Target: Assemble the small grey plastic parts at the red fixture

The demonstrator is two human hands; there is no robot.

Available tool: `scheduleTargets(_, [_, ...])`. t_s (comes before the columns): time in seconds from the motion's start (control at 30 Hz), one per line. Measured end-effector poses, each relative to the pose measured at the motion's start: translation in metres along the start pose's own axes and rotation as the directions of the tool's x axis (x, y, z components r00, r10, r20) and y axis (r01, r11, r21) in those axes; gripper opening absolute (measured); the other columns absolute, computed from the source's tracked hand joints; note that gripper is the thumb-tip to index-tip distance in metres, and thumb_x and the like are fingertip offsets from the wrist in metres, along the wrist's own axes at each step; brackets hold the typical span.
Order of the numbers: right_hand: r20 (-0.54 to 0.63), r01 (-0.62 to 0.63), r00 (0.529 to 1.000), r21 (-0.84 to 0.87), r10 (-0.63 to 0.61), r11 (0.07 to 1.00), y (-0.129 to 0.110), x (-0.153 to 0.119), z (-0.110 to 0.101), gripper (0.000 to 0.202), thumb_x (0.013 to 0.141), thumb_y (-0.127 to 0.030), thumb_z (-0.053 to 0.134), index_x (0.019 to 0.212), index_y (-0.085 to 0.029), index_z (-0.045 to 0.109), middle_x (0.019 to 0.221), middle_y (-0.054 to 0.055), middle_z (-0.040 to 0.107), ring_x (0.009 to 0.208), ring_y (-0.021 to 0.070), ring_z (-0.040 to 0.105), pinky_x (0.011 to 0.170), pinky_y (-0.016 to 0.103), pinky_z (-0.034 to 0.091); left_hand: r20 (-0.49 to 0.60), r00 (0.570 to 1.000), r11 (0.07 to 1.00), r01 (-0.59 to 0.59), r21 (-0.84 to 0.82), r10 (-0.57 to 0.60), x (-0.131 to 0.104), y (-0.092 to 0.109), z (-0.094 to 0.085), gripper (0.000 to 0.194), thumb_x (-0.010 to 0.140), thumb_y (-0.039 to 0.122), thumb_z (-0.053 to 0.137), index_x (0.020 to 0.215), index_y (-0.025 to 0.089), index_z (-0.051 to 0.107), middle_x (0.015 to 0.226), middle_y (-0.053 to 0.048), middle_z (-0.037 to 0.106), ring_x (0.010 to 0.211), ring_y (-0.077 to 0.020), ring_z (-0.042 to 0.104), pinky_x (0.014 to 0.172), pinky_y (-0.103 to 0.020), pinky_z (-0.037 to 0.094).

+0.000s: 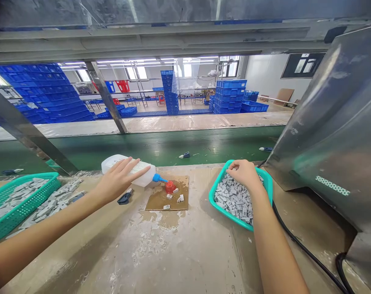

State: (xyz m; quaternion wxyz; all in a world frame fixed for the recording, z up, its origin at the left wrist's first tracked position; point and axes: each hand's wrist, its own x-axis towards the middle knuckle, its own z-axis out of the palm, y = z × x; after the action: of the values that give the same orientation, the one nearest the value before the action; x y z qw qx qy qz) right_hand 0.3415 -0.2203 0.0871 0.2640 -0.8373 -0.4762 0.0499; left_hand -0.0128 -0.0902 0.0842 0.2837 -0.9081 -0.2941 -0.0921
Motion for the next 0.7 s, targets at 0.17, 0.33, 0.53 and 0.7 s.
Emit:
scheduleTargets(0.17, [0.114,-0.063,0.992,0.078,0.054,0.995,0.009,0.005,0.004,0.033,0.057,-0.009,0.047,0.081,-0.017,0.067,0.06,0.001,0.066,0.068,0.0183,0.063,0.061,0.023,0.046,0.131,0.985,0.968,0.142,-0.207,-0.116,-0.005,-0.007,0.006,0.06,0.068,0.011,0.044,0.126,0.026,0.037,0.123,-0.008,0.047,0.113,-0.027,0.043,0.09,-0.041,0.037])
scheduleTargets(0.33, [0.11,-0.018,0.994,0.102,0.007,0.995,0.014,0.005,0.007,0.026,0.061,-0.012,0.048,0.077,-0.018,0.067,0.054,-0.001,0.065,0.066,0.0177,0.063,0.064,0.024,0.047,0.202,0.896,0.778,0.444,-0.444,-0.396,-0.011,-0.023,0.003,0.066,0.067,0.036,0.053,0.126,0.022,0.029,0.117,-0.007,0.053,0.1,-0.0263,0.052,0.079,-0.034,0.044])
scheduleTargets(0.53, [-0.024,0.142,0.99,0.019,-0.142,0.99,0.007,0.002,0.006,0.012,0.059,-0.03,0.058,0.057,-0.02,0.063,0.054,0.0,0.063,0.056,0.0182,0.059,0.053,0.026,0.043,0.114,0.582,0.443,0.717,-0.538,-0.805,-0.036,-0.054,0.008,0.071,0.067,0.054,0.051,0.125,0.027,0.021,0.124,-0.005,0.044,0.101,-0.0283,0.05,0.077,-0.041,0.045])
scheduleTargets(0.7, [-0.003,0.114,0.993,0.082,-0.114,0.99,0.0,0.0,0.006,0.015,0.062,-0.033,0.056,0.057,-0.019,0.058,0.047,0.0,0.058,0.049,0.0162,0.057,0.053,0.026,0.041,0.053,0.426,0.335,0.776,-0.535,-0.903,-0.063,-0.08,0.041,0.079,0.069,0.052,0.05,0.128,0.021,0.007,0.123,-0.014,0.043,0.1,-0.0324,0.049,0.071,-0.049,0.046])
